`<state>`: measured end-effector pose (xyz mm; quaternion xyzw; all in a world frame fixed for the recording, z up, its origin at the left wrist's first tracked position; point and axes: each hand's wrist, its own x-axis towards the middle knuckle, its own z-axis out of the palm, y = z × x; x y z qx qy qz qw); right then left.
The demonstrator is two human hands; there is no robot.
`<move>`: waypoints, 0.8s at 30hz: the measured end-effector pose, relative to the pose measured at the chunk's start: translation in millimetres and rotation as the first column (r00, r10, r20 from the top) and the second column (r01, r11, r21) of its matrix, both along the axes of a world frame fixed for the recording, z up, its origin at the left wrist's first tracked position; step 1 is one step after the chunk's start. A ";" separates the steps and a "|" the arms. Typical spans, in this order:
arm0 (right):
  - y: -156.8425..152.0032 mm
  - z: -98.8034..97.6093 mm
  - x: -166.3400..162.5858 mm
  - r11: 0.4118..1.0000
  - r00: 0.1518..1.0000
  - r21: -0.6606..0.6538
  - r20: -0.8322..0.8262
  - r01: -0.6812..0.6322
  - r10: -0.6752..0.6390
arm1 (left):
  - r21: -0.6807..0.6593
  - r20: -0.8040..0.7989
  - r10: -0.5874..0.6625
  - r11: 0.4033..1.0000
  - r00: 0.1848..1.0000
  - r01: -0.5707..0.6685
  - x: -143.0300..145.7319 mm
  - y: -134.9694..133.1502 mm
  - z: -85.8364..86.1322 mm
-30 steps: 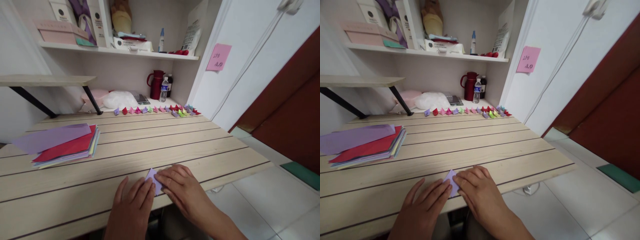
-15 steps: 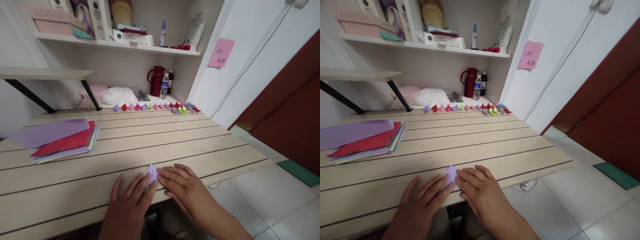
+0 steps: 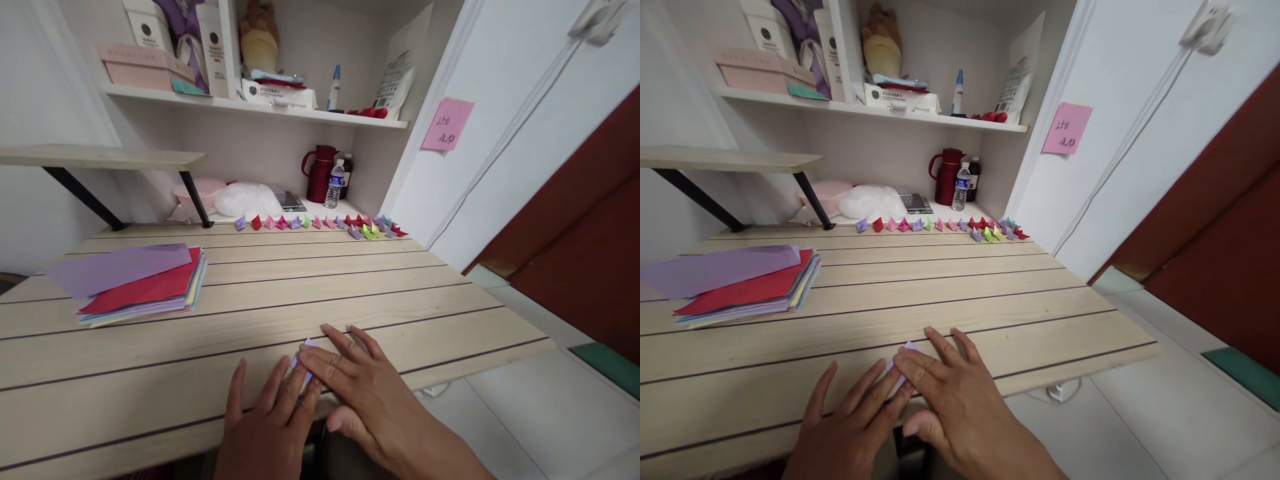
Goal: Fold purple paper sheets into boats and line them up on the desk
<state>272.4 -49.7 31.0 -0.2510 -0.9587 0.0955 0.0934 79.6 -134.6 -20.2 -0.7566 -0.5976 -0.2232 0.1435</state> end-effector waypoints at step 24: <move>-3.6 -20.0 -4.3 0.889 0.973 0.407 -0.007 0.212 -0.229 | 0.019 0.015 0.031 0.999 0.999 -0.031 3.7 0.0 2.9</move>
